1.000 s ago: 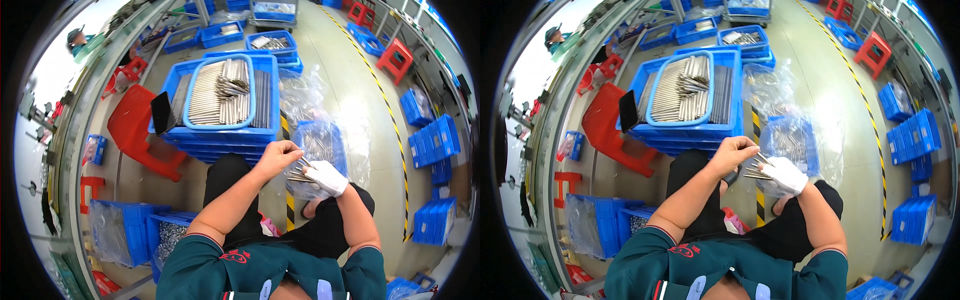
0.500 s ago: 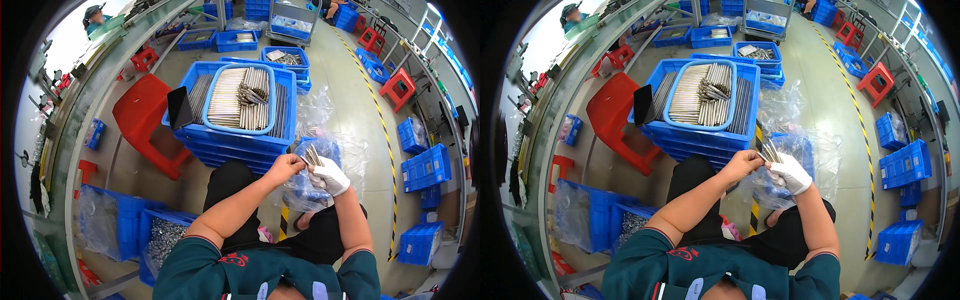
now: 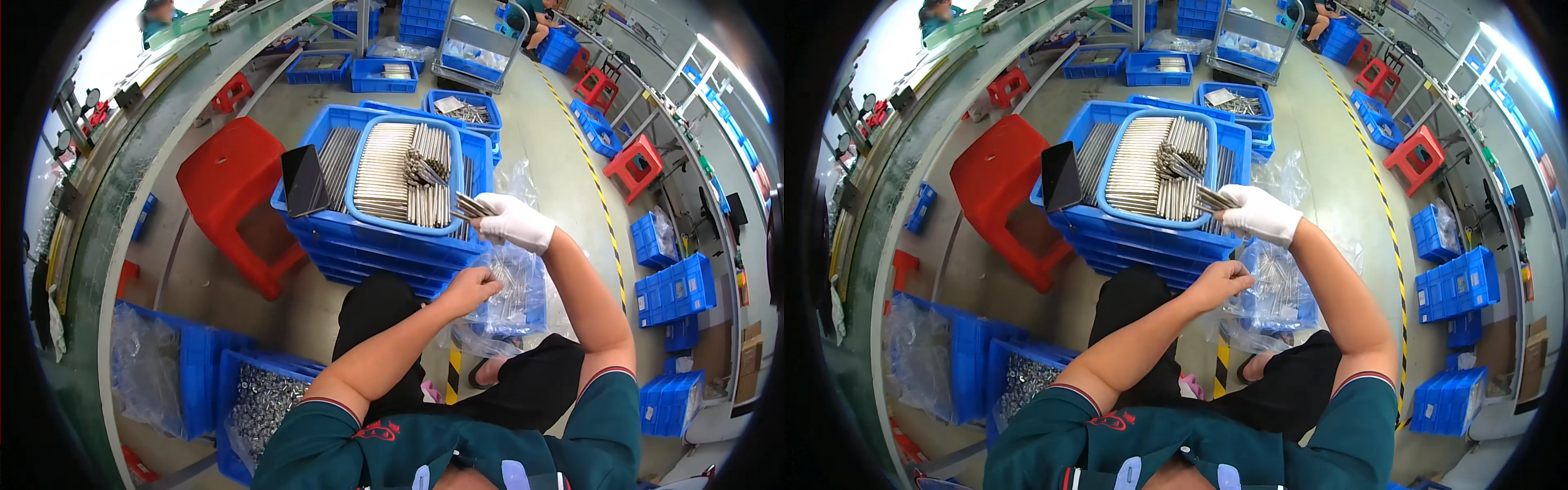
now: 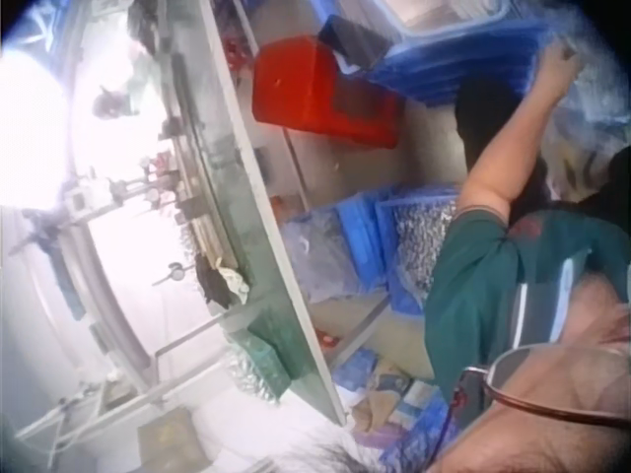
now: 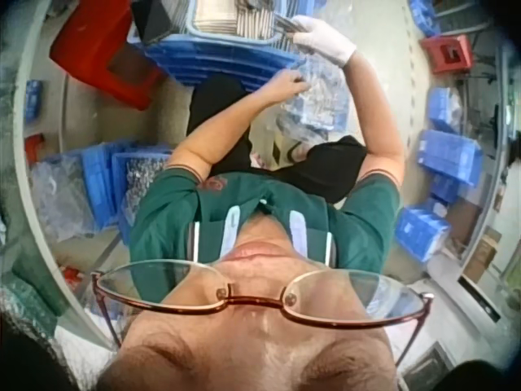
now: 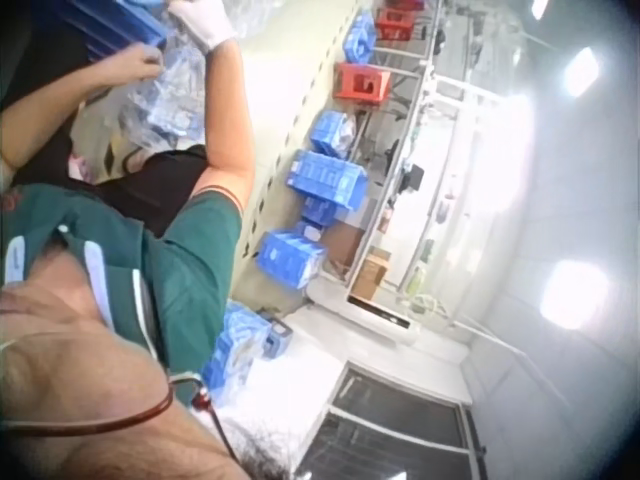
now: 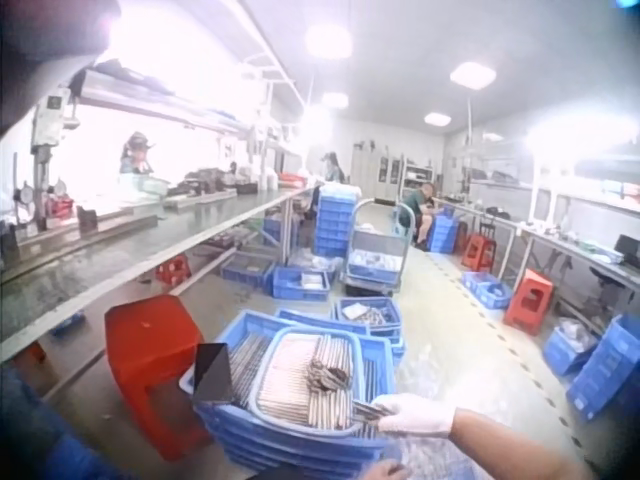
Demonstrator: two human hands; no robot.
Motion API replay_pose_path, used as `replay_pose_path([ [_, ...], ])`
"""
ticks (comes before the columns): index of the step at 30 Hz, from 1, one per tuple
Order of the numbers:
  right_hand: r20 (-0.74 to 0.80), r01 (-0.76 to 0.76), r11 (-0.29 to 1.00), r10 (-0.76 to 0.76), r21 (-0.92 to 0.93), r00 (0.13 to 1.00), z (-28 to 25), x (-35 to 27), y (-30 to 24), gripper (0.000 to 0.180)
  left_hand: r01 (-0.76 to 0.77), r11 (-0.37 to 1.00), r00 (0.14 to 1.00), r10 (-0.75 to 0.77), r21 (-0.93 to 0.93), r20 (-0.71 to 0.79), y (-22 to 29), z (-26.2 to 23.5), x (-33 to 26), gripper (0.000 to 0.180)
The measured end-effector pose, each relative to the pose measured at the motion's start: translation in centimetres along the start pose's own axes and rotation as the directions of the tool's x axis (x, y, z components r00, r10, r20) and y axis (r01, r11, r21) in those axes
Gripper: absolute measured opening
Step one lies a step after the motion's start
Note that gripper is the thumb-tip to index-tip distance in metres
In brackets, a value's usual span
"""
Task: The person sits on the factory floor and repeatedly picks up small bundles of metal rods from a blue crate. They inspect the rods by holding them in their gloved hands and then place them into a plastic bag. This process is repeated continuously throughout the video.
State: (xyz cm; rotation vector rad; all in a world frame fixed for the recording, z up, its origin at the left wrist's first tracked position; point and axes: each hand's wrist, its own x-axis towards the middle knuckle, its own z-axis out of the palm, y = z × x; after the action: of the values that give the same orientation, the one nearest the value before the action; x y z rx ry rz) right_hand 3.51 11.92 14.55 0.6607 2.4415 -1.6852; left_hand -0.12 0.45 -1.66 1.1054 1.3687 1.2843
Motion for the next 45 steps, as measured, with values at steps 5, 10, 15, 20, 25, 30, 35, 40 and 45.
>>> replay_pose_path([
  [5,-0.108,-0.109,0.983,0.125,0.147,0.986,-0.7,5.2,-0.8,0.007,0.030,1.000,1.000,-0.030,0.008,0.005,1.1,-0.4,-0.5,0.023],
  [10,-0.248,-0.156,0.958,0.216,0.239,0.944,-1.5,12.3,-0.9,0.008,-0.019,0.999,1.000,0.020,0.031,-0.003,0.7,-0.2,-0.3,0.024],
  [15,-0.310,-0.256,0.934,0.328,0.249,0.892,-2.6,18.3,-1.4,0.012,-0.064,0.998,0.998,0.064,0.020,-0.002,0.3,-0.7,-0.4,0.024],
  [20,-0.544,-0.324,0.934,0.193,-0.154,0.816,-3.3,22.8,0.5,0.019,-0.043,0.995,0.999,0.044,-0.091,0.013,0.7,-1.0,-0.6,0.025],
  [25,-0.539,-0.449,0.793,0.186,-0.412,0.822,-2.1,23.5,-1.8,0.029,-0.045,0.998,0.999,0.045,-0.044,-0.002,1.4,-2.0,-0.8,0.025],
  [30,-0.491,-0.476,0.597,0.152,-0.646,0.858,-0.8,22.5,-4.1,0.030,-0.036,0.999,0.999,0.036,-0.027,-0.008,2.3,-2.6,-1.1,0.025],
  [35,-0.544,-0.517,0.402,0.054,-0.756,0.838,0.0,21.9,-4.3,0.032,-0.039,0.999,0.999,0.038,-0.033,-0.022,2.6,-2.8,-1.4,0.025],
  [40,-0.542,-0.516,0.350,0.025,-0.782,0.840,0.6,21.0,-5.4,0.034,-0.056,0.998,0.998,0.055,-0.030,-0.027,2.4,-2.9,-1.4,0.026],
  [45,-0.507,-0.475,0.347,-0.002,-0.809,0.862,0.0,21.0,-4.7,0.035,-0.041,0.999,0.999,0.041,-0.012,-0.025,2.7,-3.2,-1.6,0.027],
])
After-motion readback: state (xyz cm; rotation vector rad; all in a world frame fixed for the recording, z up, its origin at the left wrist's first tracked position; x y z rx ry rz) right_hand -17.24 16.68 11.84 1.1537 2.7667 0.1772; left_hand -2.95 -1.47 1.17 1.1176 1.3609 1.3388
